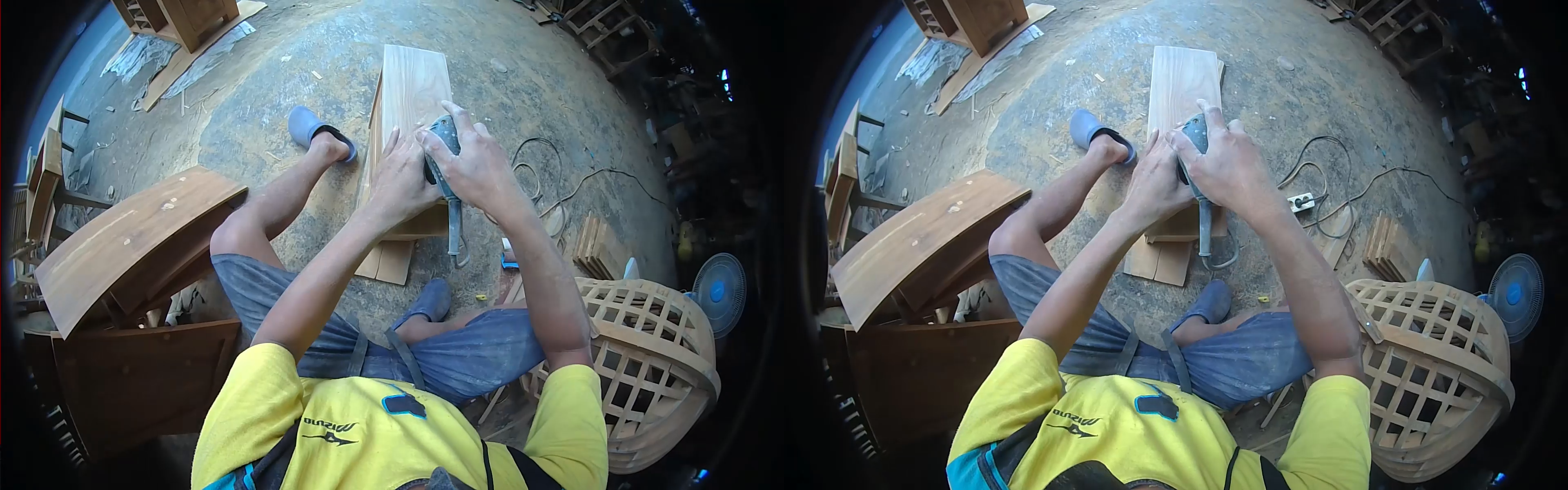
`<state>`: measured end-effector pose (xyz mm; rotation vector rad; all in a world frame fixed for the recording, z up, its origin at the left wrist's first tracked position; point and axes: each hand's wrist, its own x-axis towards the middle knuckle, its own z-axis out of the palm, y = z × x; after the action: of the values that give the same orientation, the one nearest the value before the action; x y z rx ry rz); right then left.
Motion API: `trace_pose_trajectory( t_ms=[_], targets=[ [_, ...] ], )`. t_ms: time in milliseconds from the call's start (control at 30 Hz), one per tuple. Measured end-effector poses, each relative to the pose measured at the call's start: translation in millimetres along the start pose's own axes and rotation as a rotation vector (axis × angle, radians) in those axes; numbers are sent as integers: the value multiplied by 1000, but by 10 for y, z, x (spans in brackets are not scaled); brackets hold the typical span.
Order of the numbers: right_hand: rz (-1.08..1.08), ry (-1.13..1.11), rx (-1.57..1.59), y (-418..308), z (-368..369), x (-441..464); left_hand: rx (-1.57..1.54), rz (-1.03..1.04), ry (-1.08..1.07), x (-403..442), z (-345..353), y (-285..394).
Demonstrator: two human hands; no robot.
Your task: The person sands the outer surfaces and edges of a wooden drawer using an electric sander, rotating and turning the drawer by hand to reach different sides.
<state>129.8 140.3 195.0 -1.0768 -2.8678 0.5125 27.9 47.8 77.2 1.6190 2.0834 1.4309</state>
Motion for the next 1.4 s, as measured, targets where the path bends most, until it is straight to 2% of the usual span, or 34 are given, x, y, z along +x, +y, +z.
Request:
trace_pose_trajectory(
  t_ms=[67,133,167,200,267,300,400,500,567,667,700,733,800,900,1067,1100,1267,1333,1400],
  targets=[
    [-37,66,74,28,32,394,63,1,67,-109,-29,-144],
    [-66,58,64,84,16,829,148,-125,109,-332,-106,-222],
    [-95,59,65,111,-3,1055,64,-222,68,-470,-85,-298],
    [-115,51,48,114,-38,1265,59,-224,69,-572,-89,-338],
    [-142,53,36,154,-75,1713,-533,-461,-97,-763,-58,-373],
    [-149,68,43,188,-76,1976,-740,-485,-74,-848,54,-423],
    [-130,76,74,265,-102,2733,-839,-506,-69,-859,40,-376],
    [-20,20,29,219,-182,2920,-729,-459,-35,-885,123,-435],
    [-129,67,16,209,-93,2903,-731,-443,-44,-899,113,-490],
    [-185,-10,77,48,-135,2337,-697,-449,-46,-968,83,-562],
    [-198,-19,-58,-16,-169,2131,-792,-469,-18,-979,72,-648],
    [-188,-24,-61,11,-92,1944,-885,-489,8,-982,47,-691],
    [-271,124,-193,53,64,1549,-779,-583,102,-980,-20,-731],
    [-241,26,-146,2,58,943,-771,-619,190,-1031,-96,-890],
    [-211,45,-51,-108,118,-71,-772,-643,287,-1063,-258,-971],
    [-209,-9,-20,-130,116,-255,-746,-655,294,-1028,-296,-913],
    [-103,-135,34,-266,43,-1188,-624,-609,269,-742,-422,-943],
    [-98,-235,42,-157,-5,-1548,-524,-437,291,-564,-478,-920],
    [-119,-203,230,176,113,-1834,-513,-449,240,-358,-586,-892]
  ],
)
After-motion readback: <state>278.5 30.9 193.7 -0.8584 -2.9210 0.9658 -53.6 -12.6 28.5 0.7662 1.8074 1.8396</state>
